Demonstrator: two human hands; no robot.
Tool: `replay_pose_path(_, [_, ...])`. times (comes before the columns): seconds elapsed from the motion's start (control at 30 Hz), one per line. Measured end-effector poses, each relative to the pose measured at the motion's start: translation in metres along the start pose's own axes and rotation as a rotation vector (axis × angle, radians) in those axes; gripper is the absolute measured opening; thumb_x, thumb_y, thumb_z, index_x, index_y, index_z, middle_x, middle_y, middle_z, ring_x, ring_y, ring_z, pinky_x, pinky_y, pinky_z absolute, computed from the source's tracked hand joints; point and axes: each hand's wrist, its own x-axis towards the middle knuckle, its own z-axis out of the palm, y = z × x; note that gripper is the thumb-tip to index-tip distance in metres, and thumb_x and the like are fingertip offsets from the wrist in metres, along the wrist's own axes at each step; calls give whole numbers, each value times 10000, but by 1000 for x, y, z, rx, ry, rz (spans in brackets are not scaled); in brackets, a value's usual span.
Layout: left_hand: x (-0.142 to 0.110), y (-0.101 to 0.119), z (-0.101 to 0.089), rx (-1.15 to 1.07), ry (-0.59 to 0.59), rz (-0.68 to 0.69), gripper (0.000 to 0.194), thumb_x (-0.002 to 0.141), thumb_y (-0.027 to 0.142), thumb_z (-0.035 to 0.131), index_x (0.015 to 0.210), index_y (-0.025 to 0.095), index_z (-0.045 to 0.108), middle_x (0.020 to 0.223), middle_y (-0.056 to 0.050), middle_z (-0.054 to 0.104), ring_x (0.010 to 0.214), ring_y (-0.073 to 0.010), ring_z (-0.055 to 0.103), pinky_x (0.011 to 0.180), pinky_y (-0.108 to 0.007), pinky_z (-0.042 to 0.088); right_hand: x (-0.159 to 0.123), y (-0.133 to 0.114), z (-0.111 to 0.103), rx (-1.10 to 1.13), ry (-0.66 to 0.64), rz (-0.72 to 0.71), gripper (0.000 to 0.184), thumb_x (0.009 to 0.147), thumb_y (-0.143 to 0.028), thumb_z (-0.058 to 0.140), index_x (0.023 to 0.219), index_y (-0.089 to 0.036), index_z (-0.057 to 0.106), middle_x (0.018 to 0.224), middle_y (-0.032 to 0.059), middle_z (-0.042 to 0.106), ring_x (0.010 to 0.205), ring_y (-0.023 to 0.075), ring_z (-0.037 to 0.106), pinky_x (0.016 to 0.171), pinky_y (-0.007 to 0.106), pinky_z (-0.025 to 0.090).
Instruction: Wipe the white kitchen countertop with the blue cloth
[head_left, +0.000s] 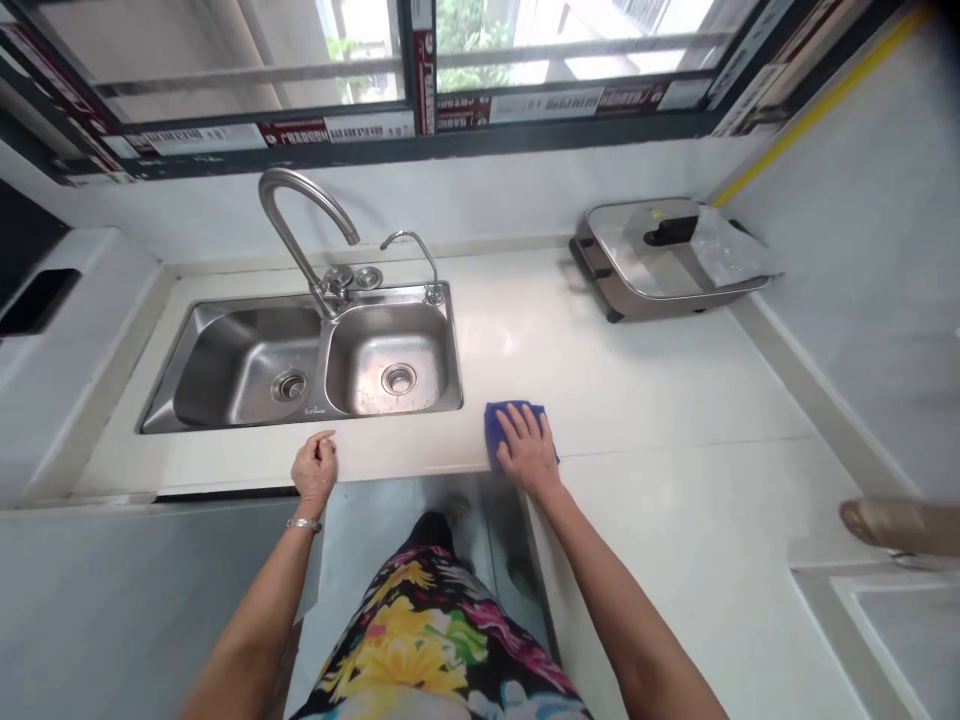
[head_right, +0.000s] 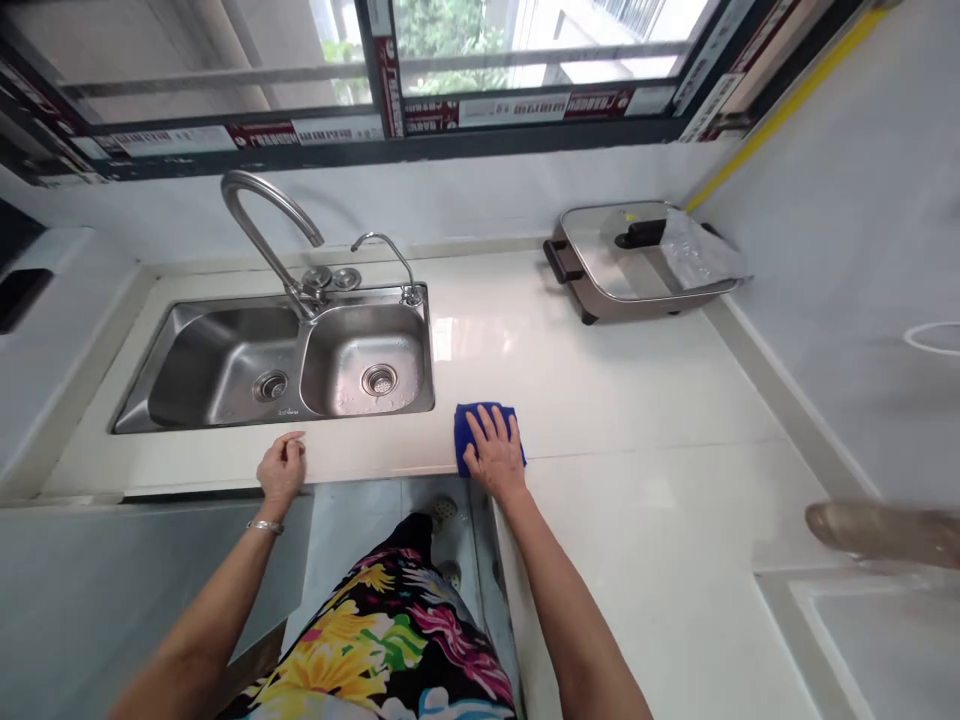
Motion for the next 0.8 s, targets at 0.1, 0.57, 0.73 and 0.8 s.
replay_pose_path(0.1, [-1,2,6,31,62,-18,320,918,266,449,1053,205,733,820,-50,702,811,-204,596,765,-298,425,-26,-4,-1,-4,28,-1,594,938,-297,433,1523,-200,393,1611,83,366,1501,302,251,1232,576,171])
replay_pose_path(0.57, [-9,3,7,82,43,74,354,918,174,455,1206,208,657,1175,-85,666,1019,-207,630,838,-303,486,-25,-8,12,-42,46,4,616,917,-309,431,1527,-231,385,1612,63,368,1498,307,267,1230,593,199])
replay_pose_path(0.73, [-10,-5,4,93,-27,121,404,882,92,425,1171,228,673,1254,-79,619,1057,-197,642,867,-301,520,34,-12,25,-50,62,14,642,909,-307,440,1539,-216,359,1608,90,370,1498,326,261,1226,612,190])
replay_pose_path(0.8, [-10,-9,3,91,-39,119,387,881,100,430,1119,245,698,1268,-66,612,1020,-188,656,835,-292,529,63,-15,27,-68,57,16,636,913,-310,438,1537,-209,363,1606,93,372,1498,324,260,1228,606,184])
